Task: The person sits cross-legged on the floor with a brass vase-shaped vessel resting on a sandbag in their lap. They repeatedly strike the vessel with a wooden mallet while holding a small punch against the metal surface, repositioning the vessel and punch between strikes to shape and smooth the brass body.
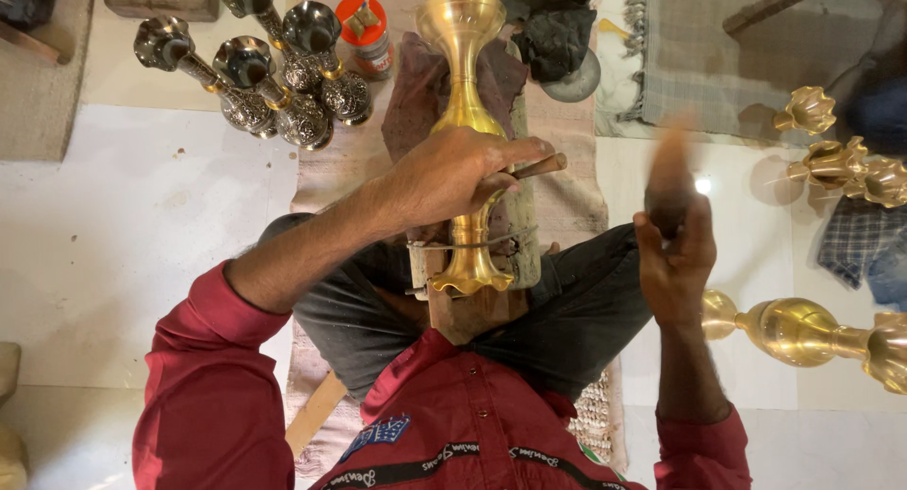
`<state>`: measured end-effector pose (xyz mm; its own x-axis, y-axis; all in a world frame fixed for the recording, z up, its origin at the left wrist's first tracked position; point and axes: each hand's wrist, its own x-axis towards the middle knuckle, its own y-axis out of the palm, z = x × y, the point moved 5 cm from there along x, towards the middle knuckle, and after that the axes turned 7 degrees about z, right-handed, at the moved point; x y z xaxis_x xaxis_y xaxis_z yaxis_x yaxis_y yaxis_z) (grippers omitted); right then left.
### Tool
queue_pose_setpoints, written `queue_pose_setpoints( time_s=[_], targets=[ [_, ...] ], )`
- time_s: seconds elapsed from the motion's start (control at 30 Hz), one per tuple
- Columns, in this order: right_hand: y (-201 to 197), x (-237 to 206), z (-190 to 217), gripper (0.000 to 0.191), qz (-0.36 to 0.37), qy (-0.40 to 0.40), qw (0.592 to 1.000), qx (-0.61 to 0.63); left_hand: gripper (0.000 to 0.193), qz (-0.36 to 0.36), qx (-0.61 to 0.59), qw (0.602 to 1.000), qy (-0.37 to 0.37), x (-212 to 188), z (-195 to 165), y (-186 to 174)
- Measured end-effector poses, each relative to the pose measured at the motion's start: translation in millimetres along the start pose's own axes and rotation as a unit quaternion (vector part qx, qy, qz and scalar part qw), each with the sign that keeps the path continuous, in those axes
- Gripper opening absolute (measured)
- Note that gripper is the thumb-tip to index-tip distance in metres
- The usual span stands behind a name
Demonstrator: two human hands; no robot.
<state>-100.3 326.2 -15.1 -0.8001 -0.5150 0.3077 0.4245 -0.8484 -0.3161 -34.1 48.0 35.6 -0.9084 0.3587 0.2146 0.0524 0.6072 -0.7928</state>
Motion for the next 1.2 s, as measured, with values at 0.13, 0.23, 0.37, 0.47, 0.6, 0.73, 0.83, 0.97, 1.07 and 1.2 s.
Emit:
queue_pose_setpoints(
  time_s=[0.13,0.23,0.37,0.47,0.6,0.73,0.83,0.97,1.07,1.2],
  targets=[
    [4.7,-5.2,11.4,0.052,0.012,-0.078,0.966,-0.245,0.052,0.041,-0.019,0.998,-0.035,1.5,4.8,3.8],
    [3.3,-7.2,5.2,0.054,-0.012,-0.015,0.990,-0.143,0.054,0.011,0.004,1.000,0.018,2.2,-0.2,-2.2],
    [7.1,-10.2,7.8,0.054,-0.007,-0.042,0.973,-0.226,0.054,0.045,0.010,0.999,-0.013,5.5,1.7,-0.9],
    [5.6,-11.6,0.7,0.054,-0.018,-0.012,0.998,-0.063,0.054,0.042,0.001,0.999,-0.001,6.3,1.6,-2.9],
    [11.5,-14.6,6.9,0.057,-0.007,-0.068,0.938,-0.340,0.056,0.020,0.006,0.999,0.033,6.7,-0.8,-6.0],
    [9.9,-16.8,-0.2,0.056,-0.022,-0.024,0.998,-0.052,0.055,0.082,0.001,0.996,-0.034,10.3,6.4,-0.2],
    [11.1,-19.7,8.2,0.056,-0.040,-0.056,0.975,-0.211,0.058,0.082,0.016,0.996,-0.024,13.0,5.4,0.1],
    [13.6,-19.6,10.3,0.058,-0.020,-0.049,0.977,-0.207,0.057,0.053,0.016,0.998,0.014,11.4,3.0,-1.0],
    [18.1,-18.0,10.1,0.064,0.011,-0.034,0.944,-0.327,0.055,0.026,0.001,0.999,0.032,7.3,4.8,-3.6],
    [29.4,-13.7,7.2,0.069,0.078,-0.014,0.936,-0.342,0.050,-0.025,-0.048,0.997,0.047,-6.4,5.6,-6.4]
  ],
)
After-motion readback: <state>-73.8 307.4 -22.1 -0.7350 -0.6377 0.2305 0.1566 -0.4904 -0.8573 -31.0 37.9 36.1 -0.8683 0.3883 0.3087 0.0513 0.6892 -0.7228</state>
